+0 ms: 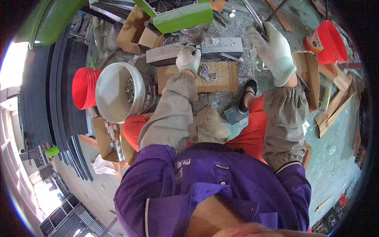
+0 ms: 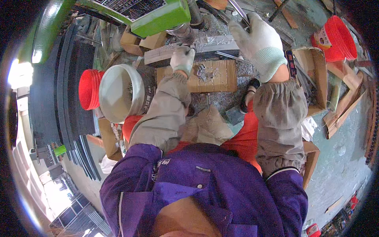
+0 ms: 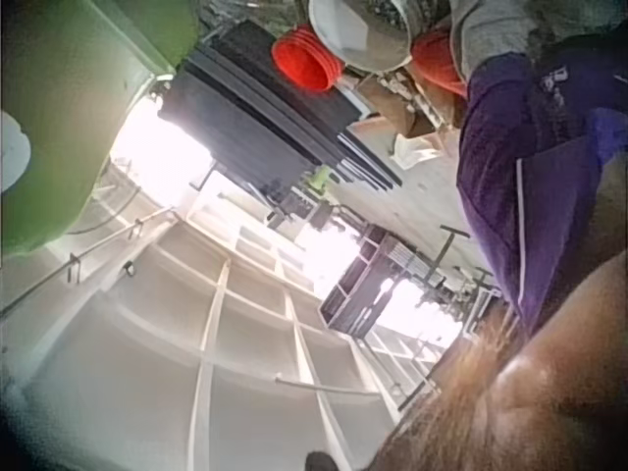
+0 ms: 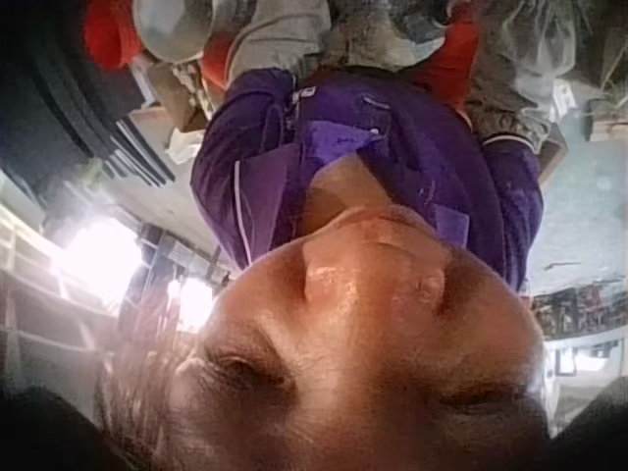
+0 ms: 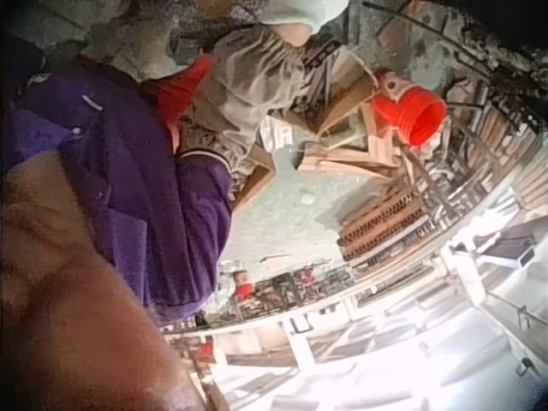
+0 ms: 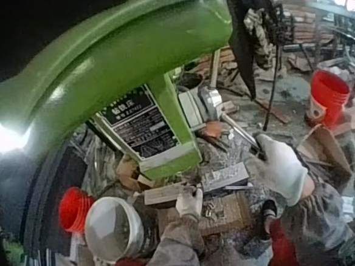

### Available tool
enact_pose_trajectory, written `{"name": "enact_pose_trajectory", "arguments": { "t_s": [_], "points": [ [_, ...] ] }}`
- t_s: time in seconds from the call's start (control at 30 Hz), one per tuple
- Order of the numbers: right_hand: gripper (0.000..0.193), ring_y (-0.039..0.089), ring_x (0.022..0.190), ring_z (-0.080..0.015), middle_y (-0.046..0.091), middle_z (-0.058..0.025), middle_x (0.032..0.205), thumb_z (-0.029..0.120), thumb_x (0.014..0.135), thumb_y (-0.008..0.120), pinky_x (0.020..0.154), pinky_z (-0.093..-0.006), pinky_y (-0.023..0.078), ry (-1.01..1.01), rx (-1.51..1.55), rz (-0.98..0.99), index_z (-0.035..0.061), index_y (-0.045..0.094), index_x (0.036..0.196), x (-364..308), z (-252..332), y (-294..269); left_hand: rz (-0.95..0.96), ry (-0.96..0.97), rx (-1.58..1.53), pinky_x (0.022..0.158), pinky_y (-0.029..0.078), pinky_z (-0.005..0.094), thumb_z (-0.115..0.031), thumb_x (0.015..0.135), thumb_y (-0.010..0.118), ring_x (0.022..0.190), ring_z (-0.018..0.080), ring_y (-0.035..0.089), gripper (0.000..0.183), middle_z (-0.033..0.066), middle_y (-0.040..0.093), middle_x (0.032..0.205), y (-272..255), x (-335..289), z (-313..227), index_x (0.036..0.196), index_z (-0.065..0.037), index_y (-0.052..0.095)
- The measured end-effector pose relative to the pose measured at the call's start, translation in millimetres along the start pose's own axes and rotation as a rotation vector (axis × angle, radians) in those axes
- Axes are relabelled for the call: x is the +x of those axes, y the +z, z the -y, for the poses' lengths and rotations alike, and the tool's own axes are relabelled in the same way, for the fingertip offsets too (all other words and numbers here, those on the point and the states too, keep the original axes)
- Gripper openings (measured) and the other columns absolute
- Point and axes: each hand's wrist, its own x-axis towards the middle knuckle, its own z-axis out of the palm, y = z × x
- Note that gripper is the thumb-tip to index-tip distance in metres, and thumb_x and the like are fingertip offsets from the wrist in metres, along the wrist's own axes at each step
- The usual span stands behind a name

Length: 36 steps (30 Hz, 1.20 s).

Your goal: Operating a manual punching press to process small metal components.

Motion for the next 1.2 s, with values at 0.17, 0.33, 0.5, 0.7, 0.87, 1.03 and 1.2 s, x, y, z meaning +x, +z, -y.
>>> {"name": "enact_pose_trajectory", "arguments": {
  "t_s": [0.17,0.33,0.5,0.7,0.87,1.03,1.2],
  "points": [
    [0.049,0.058,0.08,-0.0414,0.06,-0.0237,0.08,0.048,0.082,0.053,0.068,-0.0442,0.045,-0.059,-0.007,-0.081,0.0013,0.055,0.095,-1,-1,2,-0.109,0.097,-0.095,0.075,0.048,0.0411,-0.039,0.075,0.057,0.083,0.0329,0.062,0.03,0.0153,0.064,0.088,11,-4,-4,0.086,-0.013,0.068],
    [0.049,0.059,0.078,-0.0401,0.061,-0.0228,0.078,0.048,0.081,0.054,0.068,-0.0425,0.046,-0.021,0.009,-0.022,0.0011,0.056,0.096,1,0,0,-0.096,0.101,-0.079,0.075,0.047,0.0421,-0.037,0.075,0.057,0.083,0.0348,0.061,0.029,0.0165,0.064,0.088,11,-3,-5,0.086,-0.012,0.067],
    [0.046,0.06,0.078,-0.0386,0.061,-0.0212,0.077,0.046,0.081,0.055,0.067,-0.0413,0.047,-0.007,0.006,-0.071,0.0015,0.057,0.094,2,0,6,-0.037,0.052,-0.052,0.074,0.047,0.043,-0.036,0.075,0.057,0.083,0.0359,0.06,0.029,0.0154,0.063,0.089,11,-2,-8,0.086,-0.011,0.067],
    [0.042,0.062,0.075,-0.0328,0.063,-0.0172,0.075,0.043,0.079,0.056,0.068,-0.0364,0.047,0.098,0.187,-0.081,0.0042,0.062,0.093,26,-19,44,-0.138,0.148,-0.161,0.073,0.047,0.0424,-0.027,0.074,0.057,0.082,0.0349,0.06,0.023,0.0148,0.062,0.089,20,0,0,0.08,-0.006,0.065],
    [0.038,0.063,0.07,-0.0262,0.063,-0.0121,0.071,0.044,0.077,0.057,0.067,-0.0332,0.047,0.127,0.132,-0.269,0.009,0.064,0.092,37,-29,61,-0.143,0.164,-0.158,0.073,0.047,0.042,-0.024,0.073,0.057,0.081,0.0346,0.06,0.021,0.0156,0.062,0.086,18,-1,-7,0.077,-0.005,0.064],
    [0.038,0.063,0.07,-0.0257,0.063,-0.0113,0.071,0.044,0.077,0.056,0.067,-0.0328,0.047,0.14,0.168,-0.31,0.0111,0.065,0.094,48,-24,74,-0.152,0.166,-0.128,0.074,0.047,0.0426,-0.025,0.073,0.056,0.081,0.0344,0.059,0.023,0.0172,0.062,0.086,17,1,-4,0.079,-0.004,0.064],
    [0.041,0.063,0.073,-0.0296,0.063,-0.0138,0.075,0.047,0.079,0.055,0.068,-0.0344,0.048,0.162,0.141,-0.273,0.0115,0.063,0.099,56,-23,70,-0.104,0.125,-0.11,0.072,0.047,0.0438,-0.028,0.074,0.053,0.08,0.0356,0.06,0.025,0.0177,0.062,0.084,20,4,-7,0.079,-0.005,0.064]
  ]
}}
